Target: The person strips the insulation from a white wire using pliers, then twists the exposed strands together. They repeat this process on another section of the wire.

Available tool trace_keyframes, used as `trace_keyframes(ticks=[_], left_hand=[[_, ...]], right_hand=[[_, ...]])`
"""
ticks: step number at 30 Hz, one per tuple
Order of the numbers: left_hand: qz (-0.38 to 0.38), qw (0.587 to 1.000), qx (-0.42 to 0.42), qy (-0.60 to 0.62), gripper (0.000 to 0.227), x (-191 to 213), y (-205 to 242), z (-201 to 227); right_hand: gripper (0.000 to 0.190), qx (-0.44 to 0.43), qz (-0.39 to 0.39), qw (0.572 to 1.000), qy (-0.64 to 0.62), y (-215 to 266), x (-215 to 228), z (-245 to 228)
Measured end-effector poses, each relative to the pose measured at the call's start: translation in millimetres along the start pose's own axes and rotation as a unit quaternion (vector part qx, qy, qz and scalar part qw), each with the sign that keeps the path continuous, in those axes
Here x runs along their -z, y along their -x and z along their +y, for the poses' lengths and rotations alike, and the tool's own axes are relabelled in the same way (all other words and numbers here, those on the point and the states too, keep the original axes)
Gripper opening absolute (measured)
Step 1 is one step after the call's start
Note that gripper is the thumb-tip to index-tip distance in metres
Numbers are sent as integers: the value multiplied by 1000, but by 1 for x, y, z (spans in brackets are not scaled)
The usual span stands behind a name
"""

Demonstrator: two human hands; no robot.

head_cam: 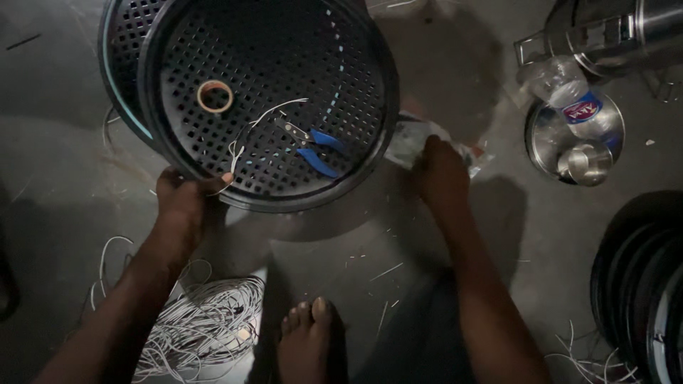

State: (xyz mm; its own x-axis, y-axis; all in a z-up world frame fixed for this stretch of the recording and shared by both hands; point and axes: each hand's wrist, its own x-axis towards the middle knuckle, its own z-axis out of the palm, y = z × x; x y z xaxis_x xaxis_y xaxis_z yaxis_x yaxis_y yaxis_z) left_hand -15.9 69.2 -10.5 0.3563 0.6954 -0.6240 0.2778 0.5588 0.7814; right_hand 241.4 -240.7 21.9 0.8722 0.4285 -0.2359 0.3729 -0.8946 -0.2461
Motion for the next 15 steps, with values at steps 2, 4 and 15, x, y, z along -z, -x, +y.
trace_keyframes(ticks=[2, 4, 15], left_hand=[[-11, 1000, -3, 6, 64, -1, 1, 2], [-13, 1000, -2, 8, 65, -2, 2, 4], [-27, 999, -7, 15, 60, -3, 8, 4]], right_hand=[[17, 13, 42, 999, -11, -3, -2, 7], [18, 36, 72, 996, -26, -6, -9, 12], [33, -54, 35, 998, 1, -15, -20, 18]])
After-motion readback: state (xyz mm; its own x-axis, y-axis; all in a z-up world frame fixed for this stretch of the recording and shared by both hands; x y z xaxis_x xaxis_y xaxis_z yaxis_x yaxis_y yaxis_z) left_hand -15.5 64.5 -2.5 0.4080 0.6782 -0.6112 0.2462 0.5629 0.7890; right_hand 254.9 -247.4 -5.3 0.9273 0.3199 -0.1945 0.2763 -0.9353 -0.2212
